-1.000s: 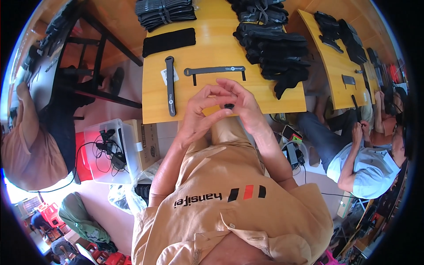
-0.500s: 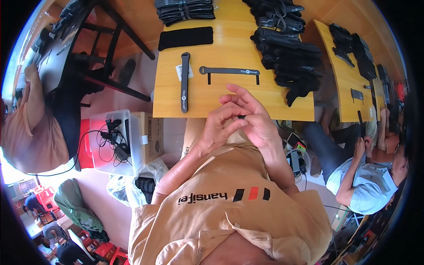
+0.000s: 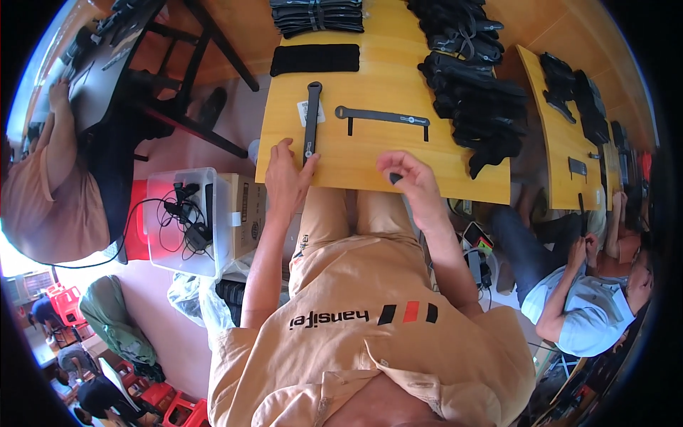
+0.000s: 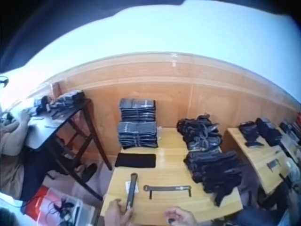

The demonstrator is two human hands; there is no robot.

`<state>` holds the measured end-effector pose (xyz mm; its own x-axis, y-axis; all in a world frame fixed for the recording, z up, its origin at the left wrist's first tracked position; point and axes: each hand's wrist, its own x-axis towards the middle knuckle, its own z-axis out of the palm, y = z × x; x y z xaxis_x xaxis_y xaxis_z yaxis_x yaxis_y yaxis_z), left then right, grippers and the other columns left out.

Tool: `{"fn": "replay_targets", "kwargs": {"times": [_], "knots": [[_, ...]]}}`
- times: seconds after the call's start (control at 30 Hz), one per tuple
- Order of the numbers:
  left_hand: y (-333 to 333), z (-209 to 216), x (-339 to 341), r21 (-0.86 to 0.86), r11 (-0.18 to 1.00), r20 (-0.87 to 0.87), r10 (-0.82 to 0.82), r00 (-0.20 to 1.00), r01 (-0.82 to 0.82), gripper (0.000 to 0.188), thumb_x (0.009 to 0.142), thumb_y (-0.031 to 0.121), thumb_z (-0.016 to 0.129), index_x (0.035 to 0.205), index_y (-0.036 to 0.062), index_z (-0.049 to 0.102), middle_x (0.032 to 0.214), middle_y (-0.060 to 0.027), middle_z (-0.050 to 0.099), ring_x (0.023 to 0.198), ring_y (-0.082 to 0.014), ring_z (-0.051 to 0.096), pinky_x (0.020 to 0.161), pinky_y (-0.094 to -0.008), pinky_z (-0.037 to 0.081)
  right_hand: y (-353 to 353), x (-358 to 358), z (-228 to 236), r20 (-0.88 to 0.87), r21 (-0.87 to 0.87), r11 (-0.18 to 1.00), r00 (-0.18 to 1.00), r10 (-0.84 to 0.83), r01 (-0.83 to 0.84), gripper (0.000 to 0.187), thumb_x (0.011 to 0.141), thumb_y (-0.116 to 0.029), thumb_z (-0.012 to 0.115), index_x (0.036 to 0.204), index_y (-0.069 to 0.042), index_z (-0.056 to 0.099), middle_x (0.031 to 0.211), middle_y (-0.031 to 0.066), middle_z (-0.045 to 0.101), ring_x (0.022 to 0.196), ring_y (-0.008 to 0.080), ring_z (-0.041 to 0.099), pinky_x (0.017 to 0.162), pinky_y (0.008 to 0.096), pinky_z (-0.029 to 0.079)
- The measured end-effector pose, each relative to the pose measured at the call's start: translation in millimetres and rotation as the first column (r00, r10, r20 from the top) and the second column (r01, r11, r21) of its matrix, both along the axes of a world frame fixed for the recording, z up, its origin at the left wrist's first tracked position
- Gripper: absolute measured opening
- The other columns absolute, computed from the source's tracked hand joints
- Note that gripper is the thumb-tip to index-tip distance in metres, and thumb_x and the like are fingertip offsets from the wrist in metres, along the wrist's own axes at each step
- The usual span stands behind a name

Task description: Manually attaching fasteners and components to black textile straps at a production workstation.

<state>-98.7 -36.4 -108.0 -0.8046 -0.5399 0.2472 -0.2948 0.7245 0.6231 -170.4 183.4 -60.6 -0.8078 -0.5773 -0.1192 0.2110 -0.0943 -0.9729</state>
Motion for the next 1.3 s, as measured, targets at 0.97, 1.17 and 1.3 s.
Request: {"fn": "replay_targets", "kwargs": {"times": [0.97,1.17,1.3], "knots": [[37,26,10,0.991,-0.002,-0.133,0.047,0.990,0.134,0.020,0.083,0.018,0.066,0.088,0.0061,0.051,0.064,0.0013,0.052,0.046,-0.0038,0.044,0.039,-0.0160,0.031,-44,38,0,-0.532,0.109,0.992,0.847,0.000,0.069,0.023,0.075,0.006,0.064,0.097,0.003,0.061,0.089,0.0114,0.059,0.077,0.0181,0.064,0.068,0.0256,0.054],[37,39,13,0.967,-0.032,-0.253,-0.068,0.965,0.251,0.018,0.085,0.014,0.062,0.096,0.0032,0.054,0.081,-0.0049,0.062,0.070,-0.0090,0.060,0.059,-0.0207,0.048,-34,27,-1,-0.414,0.062,0.996,0.910,-0.034,0.066,0.022,0.076,0.008,0.062,0.098,0.004,0.062,0.088,0.0123,0.059,0.077,0.0180,0.064,0.068,0.0248,0.054],[38,34,16,0.960,0.006,-0.277,-0.064,0.959,0.278,0.021,0.083,0.012,0.063,0.100,0.0017,0.055,0.088,-0.0067,0.063,0.078,-0.0108,0.062,0.067,-0.0224,0.050,-29,23,0,-0.466,0.081,0.996,0.885,0.002,0.040,0.022,0.075,0.009,0.060,0.096,0.004,0.064,0.085,0.0127,0.059,0.074,0.0185,0.063,0.066,0.0250,0.053]]}}
